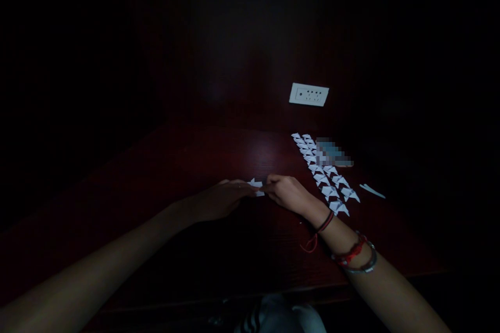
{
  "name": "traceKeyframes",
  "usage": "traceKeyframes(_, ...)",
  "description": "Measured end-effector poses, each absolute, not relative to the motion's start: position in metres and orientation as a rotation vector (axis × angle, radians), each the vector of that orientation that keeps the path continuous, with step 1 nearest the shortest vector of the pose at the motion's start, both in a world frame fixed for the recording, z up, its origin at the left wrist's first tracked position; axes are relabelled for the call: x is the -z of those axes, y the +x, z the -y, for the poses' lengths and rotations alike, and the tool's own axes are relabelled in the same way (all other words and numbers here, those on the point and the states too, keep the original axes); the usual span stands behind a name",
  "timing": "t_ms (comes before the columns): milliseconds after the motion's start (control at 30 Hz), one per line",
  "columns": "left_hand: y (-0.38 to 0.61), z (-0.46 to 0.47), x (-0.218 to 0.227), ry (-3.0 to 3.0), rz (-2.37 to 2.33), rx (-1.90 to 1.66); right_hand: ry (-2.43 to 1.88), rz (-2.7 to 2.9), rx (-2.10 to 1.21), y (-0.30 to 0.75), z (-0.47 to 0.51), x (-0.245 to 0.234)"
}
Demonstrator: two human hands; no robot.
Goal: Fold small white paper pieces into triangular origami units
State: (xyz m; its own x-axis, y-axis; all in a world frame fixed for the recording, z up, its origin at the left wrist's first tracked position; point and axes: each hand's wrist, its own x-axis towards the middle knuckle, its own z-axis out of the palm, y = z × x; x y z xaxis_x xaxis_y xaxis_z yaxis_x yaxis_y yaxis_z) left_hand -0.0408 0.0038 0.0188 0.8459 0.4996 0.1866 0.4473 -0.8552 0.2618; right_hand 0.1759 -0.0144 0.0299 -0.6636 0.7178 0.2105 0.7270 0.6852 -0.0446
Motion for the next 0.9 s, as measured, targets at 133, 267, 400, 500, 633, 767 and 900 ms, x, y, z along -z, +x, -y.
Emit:
traceKeyframes(133, -0.042, -0.005, -0.017, 2.808, -0.706, -0.367, -1.171, 2.716, 0.104, 0.177, 0.016, -0.03)
traceKeyframes(267, -0.043, -0.006, -0.018, 2.778, -0.685, -0.307, -1.157, 2.709, 0.072, 0.176, 0.017, -0.03)
traceKeyframes(400, -0.044, -0.008, -0.019, 2.744, -0.68, -0.277, -1.188, 2.701, 0.06, 0.174, 0.017, -0.031)
traceKeyframes(500, -0.044, -0.009, -0.018, 2.737, -0.675, -0.287, -1.202, 2.719, 0.079, 0.174, 0.017, -0.033)
traceKeyframes(633, -0.046, -0.011, -0.015, 2.768, -0.664, -0.296, -1.198, 2.733, 0.132, 0.178, 0.018, -0.033)
traceKeyframes(767, -0.046, -0.007, -0.012, 2.867, -0.713, -0.324, -1.215, 2.661, 0.113, 0.182, 0.017, -0.032)
traceKeyframes(900, -0.043, 0.0, -0.009, 2.961, -0.766, -0.372, -1.208, 2.524, -0.05, 0.181, 0.013, -0.028)
